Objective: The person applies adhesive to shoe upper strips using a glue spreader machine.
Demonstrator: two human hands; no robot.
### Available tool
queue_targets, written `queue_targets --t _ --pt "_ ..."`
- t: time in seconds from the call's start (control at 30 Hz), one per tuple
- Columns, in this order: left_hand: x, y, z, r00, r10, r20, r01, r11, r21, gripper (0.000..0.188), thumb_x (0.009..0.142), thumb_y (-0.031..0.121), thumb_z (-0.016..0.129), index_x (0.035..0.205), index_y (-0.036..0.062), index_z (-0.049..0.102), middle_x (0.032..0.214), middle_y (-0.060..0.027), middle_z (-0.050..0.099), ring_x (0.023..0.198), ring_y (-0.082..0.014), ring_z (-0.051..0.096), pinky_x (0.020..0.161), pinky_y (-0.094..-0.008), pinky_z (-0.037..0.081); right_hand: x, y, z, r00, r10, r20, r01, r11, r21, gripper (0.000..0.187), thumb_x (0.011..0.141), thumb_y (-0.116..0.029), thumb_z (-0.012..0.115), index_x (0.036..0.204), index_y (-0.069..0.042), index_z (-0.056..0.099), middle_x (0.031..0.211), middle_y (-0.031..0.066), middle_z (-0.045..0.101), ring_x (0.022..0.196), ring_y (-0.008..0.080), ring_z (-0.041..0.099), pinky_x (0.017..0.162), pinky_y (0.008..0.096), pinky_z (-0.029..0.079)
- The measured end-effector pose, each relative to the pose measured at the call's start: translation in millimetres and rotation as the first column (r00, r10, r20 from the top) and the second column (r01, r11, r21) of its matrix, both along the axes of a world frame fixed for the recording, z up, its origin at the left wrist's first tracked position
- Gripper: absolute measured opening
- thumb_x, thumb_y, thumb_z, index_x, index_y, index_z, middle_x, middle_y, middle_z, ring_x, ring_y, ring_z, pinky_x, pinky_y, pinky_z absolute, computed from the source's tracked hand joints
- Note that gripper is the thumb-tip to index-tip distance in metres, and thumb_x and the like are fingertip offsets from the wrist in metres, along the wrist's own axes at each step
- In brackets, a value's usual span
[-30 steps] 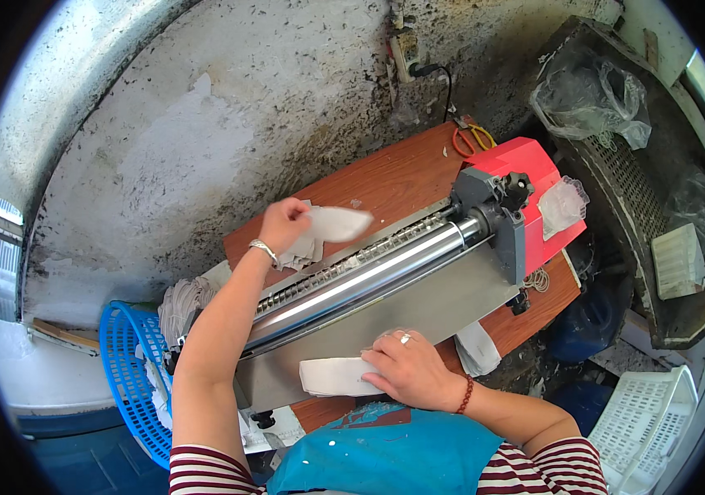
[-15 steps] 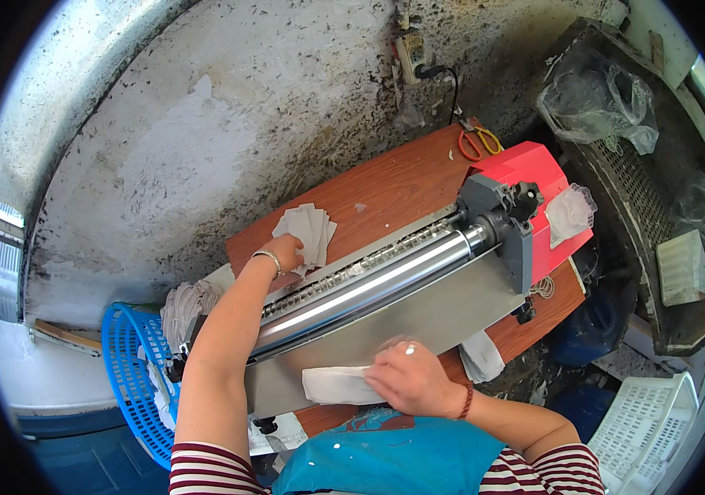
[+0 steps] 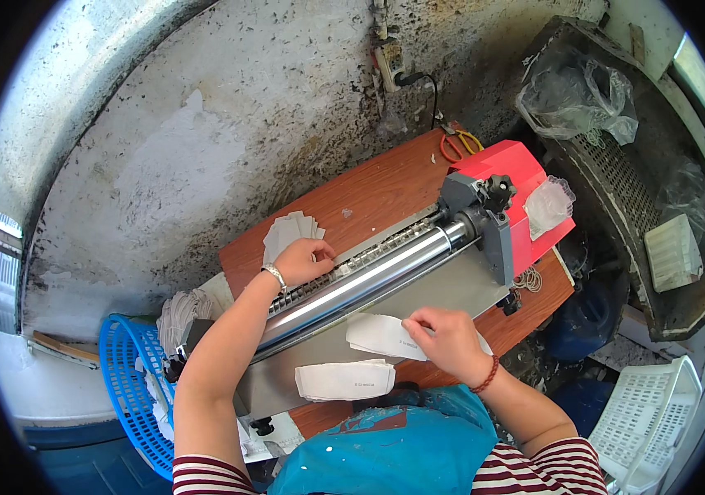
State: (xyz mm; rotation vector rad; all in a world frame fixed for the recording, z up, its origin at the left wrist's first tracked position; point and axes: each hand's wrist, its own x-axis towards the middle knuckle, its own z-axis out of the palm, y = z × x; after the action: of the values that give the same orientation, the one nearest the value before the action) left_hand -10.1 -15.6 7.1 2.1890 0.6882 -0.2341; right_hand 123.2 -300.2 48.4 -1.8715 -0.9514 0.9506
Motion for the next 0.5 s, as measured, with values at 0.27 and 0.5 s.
queue_targets --t 0.27,0.5 --pt "-3.4 -4.5 7.8 0.995 0.066 0.081 -0.070 0.997 0.036 0.026 0.077 0.019 0.061 0.098 0.0028 0.065 0.084 -0.0064 0.065 0.077 -0.0158 0.059 0.072 -0.0294 0.047 -7.8 -4.9 -2.9 0.569 0.047 0.821 -0.385 0.898 0.216 0.017 0.072 -0.010 0.070 0.088 -0.009 0.064 0.081 0.0031 0.055 0.070 0.0222 0.055 0.063 0.0333 0.042" --pt "1.4 -12.1 15.1 0.990 0.050 0.133 -0.058 0.997 0.051 0.028 0.078 0.016 0.059 0.102 0.0024 0.064 0.090 -0.0075 0.065 0.078 -0.0156 0.059 0.073 -0.0299 0.048 -9.7 -2.8 -5.7 0.563 0.034 0.826 -0.375 0.901 0.219 0.017 0.072 -0.012 0.069 0.088 -0.009 0.062 0.083 0.0035 0.054 0.072 0.0208 0.055 0.069 0.0352 0.039"
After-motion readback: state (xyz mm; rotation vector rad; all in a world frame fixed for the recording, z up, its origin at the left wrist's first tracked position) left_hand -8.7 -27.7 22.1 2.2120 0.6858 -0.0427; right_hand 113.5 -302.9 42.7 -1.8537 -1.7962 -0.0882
